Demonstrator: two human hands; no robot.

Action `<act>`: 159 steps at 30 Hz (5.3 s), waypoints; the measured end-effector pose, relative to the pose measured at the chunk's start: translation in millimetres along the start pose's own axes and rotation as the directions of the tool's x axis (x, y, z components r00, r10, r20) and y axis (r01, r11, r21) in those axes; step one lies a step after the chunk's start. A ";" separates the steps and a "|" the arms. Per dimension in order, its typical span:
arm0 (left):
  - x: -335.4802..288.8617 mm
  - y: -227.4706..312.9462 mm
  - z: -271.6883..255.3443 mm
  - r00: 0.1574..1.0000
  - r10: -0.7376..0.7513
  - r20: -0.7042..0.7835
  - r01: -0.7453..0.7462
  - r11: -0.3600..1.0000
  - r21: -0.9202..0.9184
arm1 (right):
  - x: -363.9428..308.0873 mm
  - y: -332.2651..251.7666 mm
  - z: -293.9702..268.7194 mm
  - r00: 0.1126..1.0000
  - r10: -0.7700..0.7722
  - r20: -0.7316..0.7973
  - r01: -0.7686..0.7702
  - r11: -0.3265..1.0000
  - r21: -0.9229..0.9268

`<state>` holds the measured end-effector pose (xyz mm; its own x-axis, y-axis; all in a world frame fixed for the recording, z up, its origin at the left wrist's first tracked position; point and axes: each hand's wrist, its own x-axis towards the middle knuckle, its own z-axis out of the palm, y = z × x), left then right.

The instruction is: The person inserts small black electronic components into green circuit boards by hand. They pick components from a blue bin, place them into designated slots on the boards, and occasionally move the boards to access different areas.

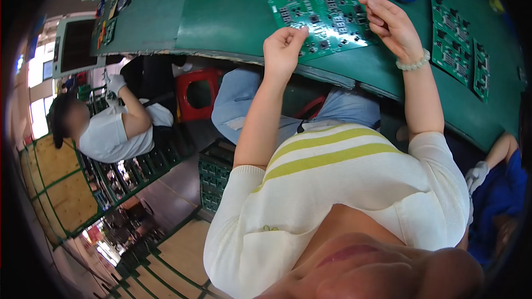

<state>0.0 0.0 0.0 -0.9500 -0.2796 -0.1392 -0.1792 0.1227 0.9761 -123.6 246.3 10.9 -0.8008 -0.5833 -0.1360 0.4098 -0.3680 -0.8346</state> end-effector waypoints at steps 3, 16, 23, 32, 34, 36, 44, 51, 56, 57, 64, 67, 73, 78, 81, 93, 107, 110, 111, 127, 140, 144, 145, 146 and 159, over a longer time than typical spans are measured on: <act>-11.4 2.6 -1.1 0.953 -0.298 0.059 0.205 0.487 -0.849 | -8.8 -8.7 4.5 0.999 0.047 -0.014 -0.049 0.990 -0.136; -38.1 8.0 -1.8 0.963 -0.261 0.065 0.115 0.180 -0.977 | -3.2 14.1 9.1 0.989 0.140 0.044 -0.132 0.979 -0.155; -43.4 14.7 8.2 0.936 -0.300 0.184 0.277 0.306 -0.911 | 2.1 21.0 3.3 0.995 0.091 0.036 -0.079 0.964 -0.253; -44.7 3.3 5.9 0.933 -0.285 0.222 0.310 0.317 -0.896 | -5.5 20.2 22.3 1.000 0.001 -0.025 -0.010 0.935 -0.353; -43.8 -1.6 5.3 0.935 -0.286 0.210 0.300 0.324 -0.897 | -6.9 20.0 30.0 0.995 -0.084 -0.057 0.048 0.885 -0.464; -42.7 -1.9 3.3 0.936 -0.300 0.185 0.284 0.332 -0.899 | -4.3 23.2 33.8 0.970 -0.239 -0.035 0.162 0.754 -0.636; -45.4 -7.5 -3.0 0.933 -0.284 0.220 0.322 0.389 -0.863 | -16.8 20.5 42.6 0.813 -0.489 0.315 0.393 0.062 -0.917; -42.8 -2.4 1.7 0.934 -0.264 0.242 0.345 0.476 -0.809 | -9.7 40.3 42.3 0.788 -0.435 0.437 0.436 -0.108 -0.894; -44.5 4.4 7.0 0.947 -0.266 0.180 0.307 0.581 -0.754 | -8.3 43.5 43.7 0.825 -0.392 0.406 0.369 -0.170 -0.914; -44.3 5.5 6.0 0.951 -0.265 0.160 0.293 0.605 -0.740 | -7.6 43.5 45.9 0.829 -0.392 0.400 0.363 -0.167 -0.917; -49.0 -0.2 9.7 0.979 -0.193 0.062 0.185 0.725 -0.663 | -9.5 46.5 52.4 0.824 -0.418 0.383 0.333 -0.191 -0.923; -53.7 -0.2 9.0 0.988 -0.156 -0.010 0.116 0.776 -0.620 | -12.1 44.9 61.0 0.830 -0.428 0.356 0.325 -0.147 -0.934; -43.5 -19.3 1.1 0.983 0.112 -0.145 -0.091 0.986 0.143 | -5.8 54.1 62.2 0.839 -0.407 0.362 0.314 -0.180 -0.932; -46.3 -28.1 -9.4 0.736 0.657 -0.162 -0.410 0.624 0.665 | -6.4 53.4 67.5 0.849 -0.378 0.370 0.299 -0.236 -0.925; -28.1 -31.3 -12.4 0.713 0.683 -0.159 -0.441 0.614 0.655 | -4.1 55.9 63.1 0.875 -0.346 0.339 0.284 -0.202 -0.937; -7.8 -34.5 -14.0 0.738 0.662 -0.131 -0.495 0.663 0.562 | -1.5 60.4 58.2 0.865 -0.384 0.322 0.309 -0.097 -0.946; -10.4 -30.4 -10.7 0.692 0.706 -0.151 -0.502 0.621 0.602 | -0.8 61.8 51.5 0.874 -0.362 0.324 0.313 -0.089 -0.946; -10.2 -30.0 -11.3 0.692 0.707 -0.145 -0.503 0.617 0.605 | -1.4 60.2 53.9 0.891 -0.347 0.291 0.277 -0.090 -0.957; -10.2 -30.0 -11.1 0.692 0.707 -0.145 -0.504 0.617 0.605 | -2.0 59.3 55.6 0.893 -0.345 0.288 0.274 -0.090 -0.957; -9.0 -32.9 -9.4 0.678 0.718 -0.158 -0.505 0.610 0.610 | -1.3 57.1 54.8 0.854 -0.333 0.400 0.336 -0.235 -0.912; -9.3 -35.0 -5.6 0.690 0.704 -0.168 -0.490 0.625 0.607 | -17.5 54.2 66.0 0.814 -0.381 0.438 0.461 -0.035 -0.887; -13.3 -24.2 -6.6 0.721 0.679 -0.134 -0.485 0.634 0.603 | -26.9 38.0 78.7 0.739 -0.362 0.569 0.603 -0.024 -0.798; -10.7 -28.2 -3.2 0.700 0.699 -0.142 -0.495 0.620 0.609 | -27.5 38.1 75.5 0.736 -0.330 0.591 0.615 -0.039 -0.788; -8.1 -32.5 -1.2 0.712 0.691 -0.129 -0.504 0.630 0.591 | -29.2 38.1 72.2 0.741 -0.293 0.604 0.620 -0.048 -0.783; 0.6 -44.3 1.2 0.794 0.607 -0.023 -0.440 0.601 0.667 | -26.5 49.8 48.7 0.606 -0.301 0.737 0.775 0.013 -0.632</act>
<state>7.0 -4.5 -43.6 -0.8571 -0.1698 0.4863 0.1397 0.8322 0.5367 -60.7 208.1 -1.1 -0.2866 -0.7757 0.5623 -0.8912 0.0005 -0.4537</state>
